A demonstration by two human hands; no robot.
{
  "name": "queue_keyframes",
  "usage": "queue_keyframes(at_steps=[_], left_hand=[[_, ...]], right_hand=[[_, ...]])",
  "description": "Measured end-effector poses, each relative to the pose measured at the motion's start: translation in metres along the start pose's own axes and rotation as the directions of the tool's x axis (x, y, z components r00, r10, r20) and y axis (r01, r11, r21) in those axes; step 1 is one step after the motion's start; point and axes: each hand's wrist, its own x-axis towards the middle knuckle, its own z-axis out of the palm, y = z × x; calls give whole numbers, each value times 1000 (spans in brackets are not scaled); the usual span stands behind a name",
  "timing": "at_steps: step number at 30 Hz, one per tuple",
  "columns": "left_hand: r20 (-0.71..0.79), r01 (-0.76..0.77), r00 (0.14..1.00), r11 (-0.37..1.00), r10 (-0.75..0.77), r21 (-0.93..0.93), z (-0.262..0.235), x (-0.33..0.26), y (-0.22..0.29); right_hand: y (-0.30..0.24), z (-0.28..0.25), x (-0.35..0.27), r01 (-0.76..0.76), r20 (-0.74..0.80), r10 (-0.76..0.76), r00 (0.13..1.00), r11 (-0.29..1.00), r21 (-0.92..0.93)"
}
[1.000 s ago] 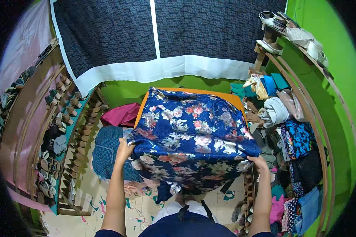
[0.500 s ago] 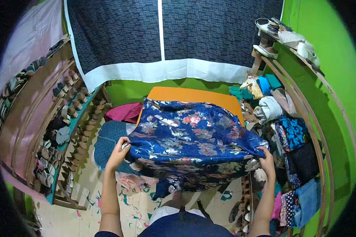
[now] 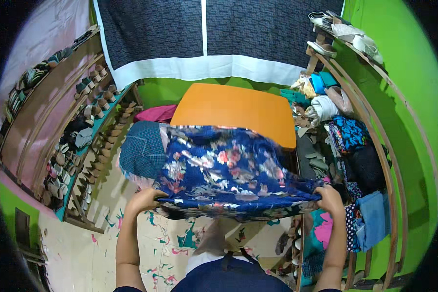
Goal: Fold floral-patterned blue fabric on a small table and place it on a shelf.
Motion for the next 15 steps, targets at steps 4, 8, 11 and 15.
queue_keyframes(at_steps=[4, 8, 11, 15], left_hand=[[-33, -31, 999, 999, 29, -41, -16, -23, 13], [-280, -57, 956, 991, 89, 118, -30, -9, 23], [-413, 3, 908, 988, 63, 156, -43, 15, 34], [-609, -70, 780, 986, 147, 149, -67, 60, 26]], right_hand=[[3, -29, -18, -62, -113, 76, 991, 991, 119], [4, -39, 3, 56, -442, -23, 897, 996, 64], [20, -31, 39, 133, -512, -6, 859, 968, 212], [46, -14, 94, 137, -486, 85, 870, 904, 404]])
